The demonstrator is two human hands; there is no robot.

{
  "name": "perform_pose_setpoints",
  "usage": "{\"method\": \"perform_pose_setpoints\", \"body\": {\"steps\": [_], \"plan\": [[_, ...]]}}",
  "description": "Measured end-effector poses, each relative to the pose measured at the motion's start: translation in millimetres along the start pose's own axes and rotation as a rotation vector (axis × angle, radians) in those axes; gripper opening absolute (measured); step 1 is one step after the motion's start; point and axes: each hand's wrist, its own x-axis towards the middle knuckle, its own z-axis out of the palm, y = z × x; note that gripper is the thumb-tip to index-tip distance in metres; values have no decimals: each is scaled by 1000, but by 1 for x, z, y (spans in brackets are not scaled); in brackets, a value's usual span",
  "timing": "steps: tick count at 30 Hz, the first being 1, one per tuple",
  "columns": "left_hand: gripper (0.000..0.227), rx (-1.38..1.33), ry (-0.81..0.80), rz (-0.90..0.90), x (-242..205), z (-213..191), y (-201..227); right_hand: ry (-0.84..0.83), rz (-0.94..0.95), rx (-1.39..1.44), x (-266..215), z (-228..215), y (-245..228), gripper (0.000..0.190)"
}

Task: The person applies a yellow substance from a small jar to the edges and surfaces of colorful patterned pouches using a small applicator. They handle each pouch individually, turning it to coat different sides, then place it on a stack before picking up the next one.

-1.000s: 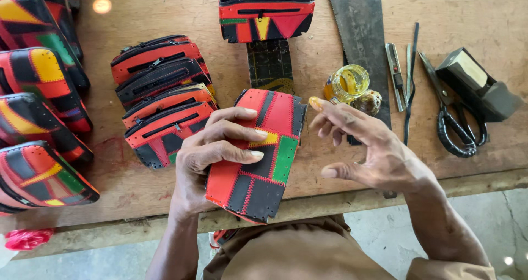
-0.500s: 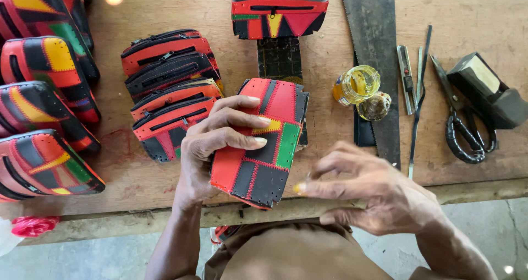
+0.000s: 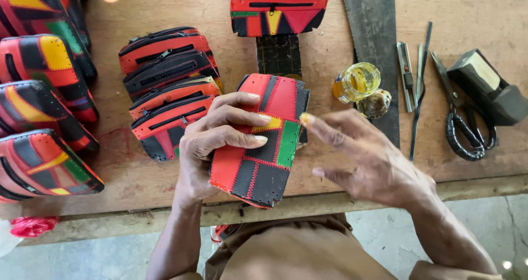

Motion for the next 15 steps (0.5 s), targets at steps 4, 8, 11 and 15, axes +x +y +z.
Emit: {"method": "perform_pose_setpoints", "body": {"steps": [4, 8, 11, 15], "plan": [[36, 11, 12, 14, 1, -2, 0, -52, -19, 61, 1, -1, -7, 84], [34, 40, 9, 24, 3, -3, -7, -156, -172, 122, -7, -3, -18, 69], [32, 50, 5, 19, 3, -1, -6, 42, -31, 55, -7, 0, -19, 74], [33, 90, 29, 7, 7, -2, -5, -10, -149, -155, -1, 7, -19, 72]]}}
